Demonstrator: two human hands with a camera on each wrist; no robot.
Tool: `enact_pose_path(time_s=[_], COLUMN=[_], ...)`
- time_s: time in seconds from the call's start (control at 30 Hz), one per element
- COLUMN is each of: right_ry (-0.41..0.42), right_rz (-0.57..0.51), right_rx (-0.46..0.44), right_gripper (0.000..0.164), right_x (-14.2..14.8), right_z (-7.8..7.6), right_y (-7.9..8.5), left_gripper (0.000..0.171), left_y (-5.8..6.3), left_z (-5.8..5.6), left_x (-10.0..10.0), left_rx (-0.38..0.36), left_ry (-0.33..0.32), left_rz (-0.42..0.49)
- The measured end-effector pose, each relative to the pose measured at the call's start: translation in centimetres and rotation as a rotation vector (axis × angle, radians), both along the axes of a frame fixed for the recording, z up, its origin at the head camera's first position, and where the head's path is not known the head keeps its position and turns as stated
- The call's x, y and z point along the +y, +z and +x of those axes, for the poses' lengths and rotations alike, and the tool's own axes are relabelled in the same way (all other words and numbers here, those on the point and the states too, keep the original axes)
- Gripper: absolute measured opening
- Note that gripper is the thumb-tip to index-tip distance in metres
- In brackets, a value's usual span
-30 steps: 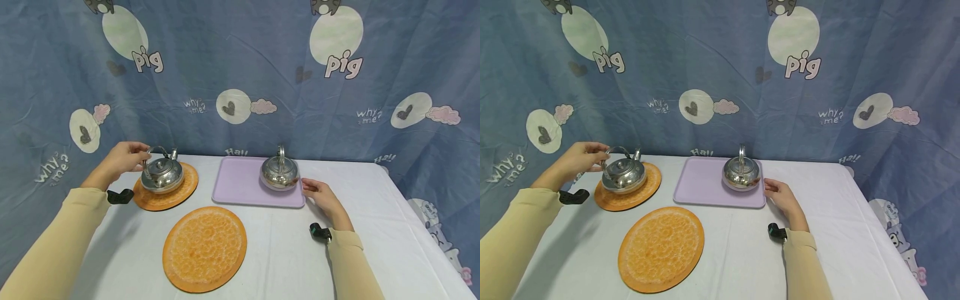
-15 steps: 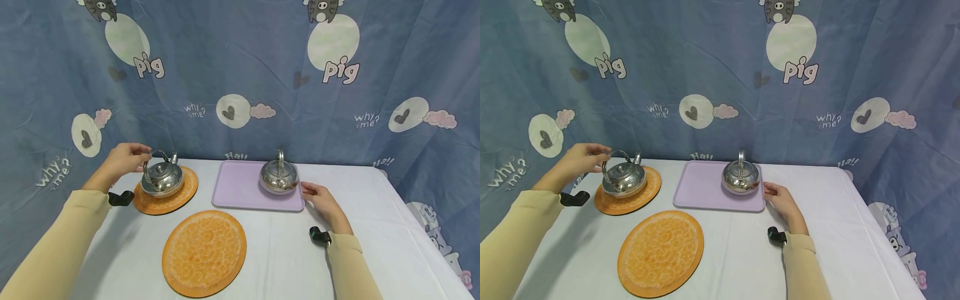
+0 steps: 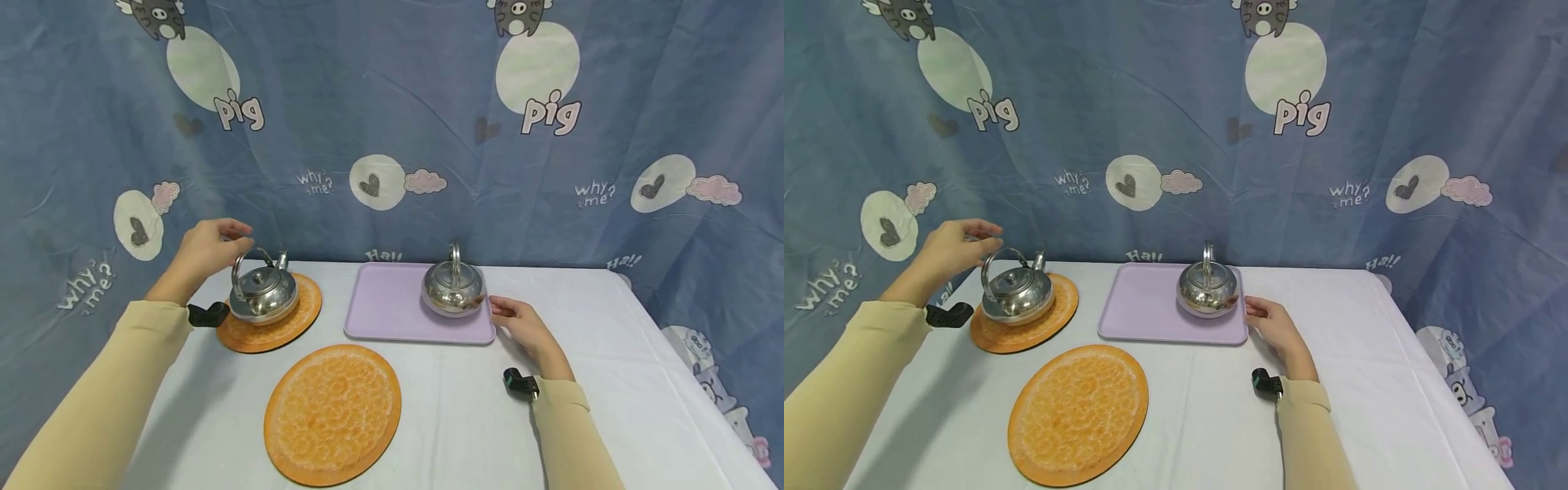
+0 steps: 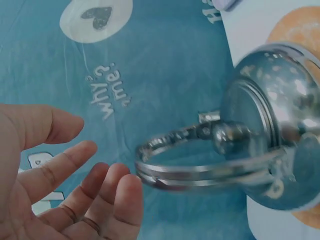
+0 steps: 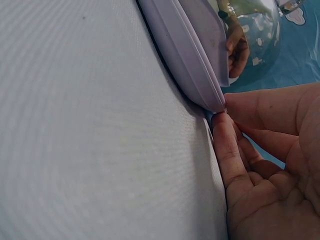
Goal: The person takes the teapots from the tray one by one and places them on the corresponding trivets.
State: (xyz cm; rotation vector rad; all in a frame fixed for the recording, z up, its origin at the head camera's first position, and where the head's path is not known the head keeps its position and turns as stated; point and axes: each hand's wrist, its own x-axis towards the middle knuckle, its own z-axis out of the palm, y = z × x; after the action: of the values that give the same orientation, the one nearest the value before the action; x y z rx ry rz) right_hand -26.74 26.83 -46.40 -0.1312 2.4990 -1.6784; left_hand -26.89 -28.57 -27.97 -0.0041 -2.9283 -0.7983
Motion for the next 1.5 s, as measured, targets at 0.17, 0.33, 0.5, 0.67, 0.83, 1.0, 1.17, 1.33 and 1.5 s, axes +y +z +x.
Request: enact_pose_path(time_s=[0.17, 0.33, 0.5, 0.67, 0.83, 1.0, 1.17, 1.33, 1.5], right_ry=[0.003, 0.010, 0.002, -0.004, -0.002, -0.006, -0.007, 0.001, -0.003], right_rz=[0.002, -0.011, 0.000, 0.001, 0.006, 0.012, 0.014, 0.010, 0.016], right_rx=[-0.001, -0.002, -0.003, -0.008, -0.006, -0.006, -0.004, 0.001, -0.005], right_gripper=[0.055, 0.055, 0.055, 0.055, 0.055, 0.055, 0.055, 0.054, 0.055], right_x=[-0.1, -0.2, -0.2, -0.3, -0.3, -0.3, -0.2, -0.2, 0.0], right_z=[-0.1, 0.0, 0.1, 0.1, 0.0, 0.0, -0.1, -0.2, -0.1], right_y=[0.0, -0.1, -0.2, -0.1, 0.0, 0.2, 0.1, 0.0, 0.1], left_gripper=[0.048, 0.050, 0.053, 0.054, 0.054, 0.053, 0.054, 0.053, 0.056], left_y=[0.7, 1.3, 1.7, 1.9, 2.1, 2.0, 1.7, 1.2, 0.3], left_z=[-0.4, -0.8, -1.4, -1.7, -1.8, -1.9, -2.1, -2.3, -2.5], left_x=[1.1, 2.6, 4.4, 6.2, 8.1, 10.1, 12.4, 14.6, 17.1], left_rx=[0.000, -0.015, -0.003, -0.002, 0.000, 0.005, -0.025, -0.044, -0.054], left_ry=[-0.025, -0.053, -0.063, -0.074, -0.090, -0.120, -0.142, -0.161, -0.199], left_rz=[0.001, 0.051, 0.083, 0.127, 0.146, 0.173, 0.215, 0.249, 0.295])
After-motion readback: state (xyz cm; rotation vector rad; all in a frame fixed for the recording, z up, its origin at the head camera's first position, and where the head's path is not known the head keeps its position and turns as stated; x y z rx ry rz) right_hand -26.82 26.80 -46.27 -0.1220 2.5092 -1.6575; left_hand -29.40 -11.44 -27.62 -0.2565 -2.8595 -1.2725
